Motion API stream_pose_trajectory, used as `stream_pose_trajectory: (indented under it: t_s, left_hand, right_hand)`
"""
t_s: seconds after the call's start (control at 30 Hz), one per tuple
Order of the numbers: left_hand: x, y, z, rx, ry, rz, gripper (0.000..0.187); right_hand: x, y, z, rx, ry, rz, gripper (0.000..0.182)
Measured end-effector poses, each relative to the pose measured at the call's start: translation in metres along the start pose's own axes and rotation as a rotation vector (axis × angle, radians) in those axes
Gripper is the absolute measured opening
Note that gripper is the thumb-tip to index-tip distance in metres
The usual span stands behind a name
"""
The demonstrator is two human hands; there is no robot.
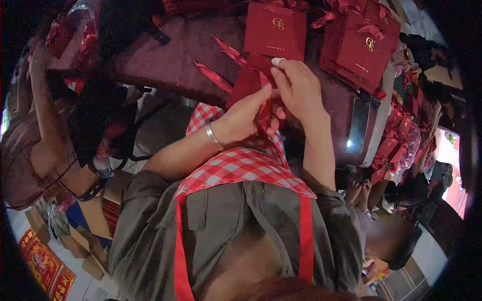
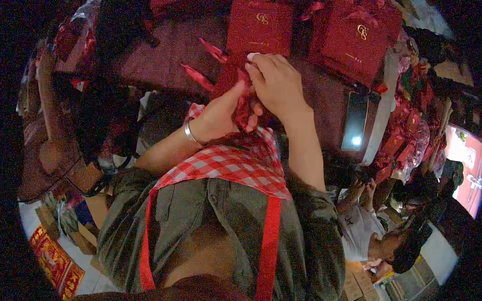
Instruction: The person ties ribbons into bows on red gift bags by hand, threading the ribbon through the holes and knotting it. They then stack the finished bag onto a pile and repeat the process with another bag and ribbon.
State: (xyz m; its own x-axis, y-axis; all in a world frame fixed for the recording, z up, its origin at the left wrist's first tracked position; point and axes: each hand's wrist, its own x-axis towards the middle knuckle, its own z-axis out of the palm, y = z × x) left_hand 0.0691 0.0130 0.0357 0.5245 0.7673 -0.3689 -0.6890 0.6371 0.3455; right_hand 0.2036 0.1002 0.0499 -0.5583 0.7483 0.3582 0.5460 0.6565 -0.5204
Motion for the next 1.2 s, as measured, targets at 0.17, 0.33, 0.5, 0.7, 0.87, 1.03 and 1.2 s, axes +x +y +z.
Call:
stream_pose_trajectory:
  t_s: [0.17, 0.33, 0.5, 0.7, 0.87, 1.03, 1.2]
  left_hand:
    - [0.002, -0.004, -0.019, 0.305, -0.013, 0.054, 0.021]
    - [-0.002, 0.011, -0.016, 0.799, -0.023, 0.161, 0.017]
    - [-0.029, 0.026, -0.030, 0.709, -0.011, 0.060, 0.021]
    - [-0.069, 0.027, -0.048, 0.900, 0.089, 0.101, 0.015]
    - [-0.073, 0.021, -0.053, 0.908, 0.178, 0.190, 0.014]
    - [-0.059, 0.012, -0.051, 1.351, 0.215, 0.504, 0.012]
    - [-0.046, 0.009, -0.025, 1.095, 0.383, 0.329, 0.011]
  right_hand:
    - [-0.008, -0.027, -0.014, 0.257, -0.079, -0.150, 0.013]
    - [-0.008, -0.028, -0.001, -0.029, -0.233, -0.149, 0.016]
    - [-0.009, -0.003, 0.015, -0.052, -0.014, -0.196, 0.017]
    - [-0.006, 0.008, 0.012, -0.154, -0.117, -0.012, 0.019]
    - [-0.007, 0.024, 0.019, -0.096, -0.064, -0.088, 0.019]
    - [-0.010, -0.015, -0.019, -0.040, -0.059, 0.011, 0.030]
    - [-0.035, -0.056, -0.016, 0.134, -0.254, -0.110, 0.042]
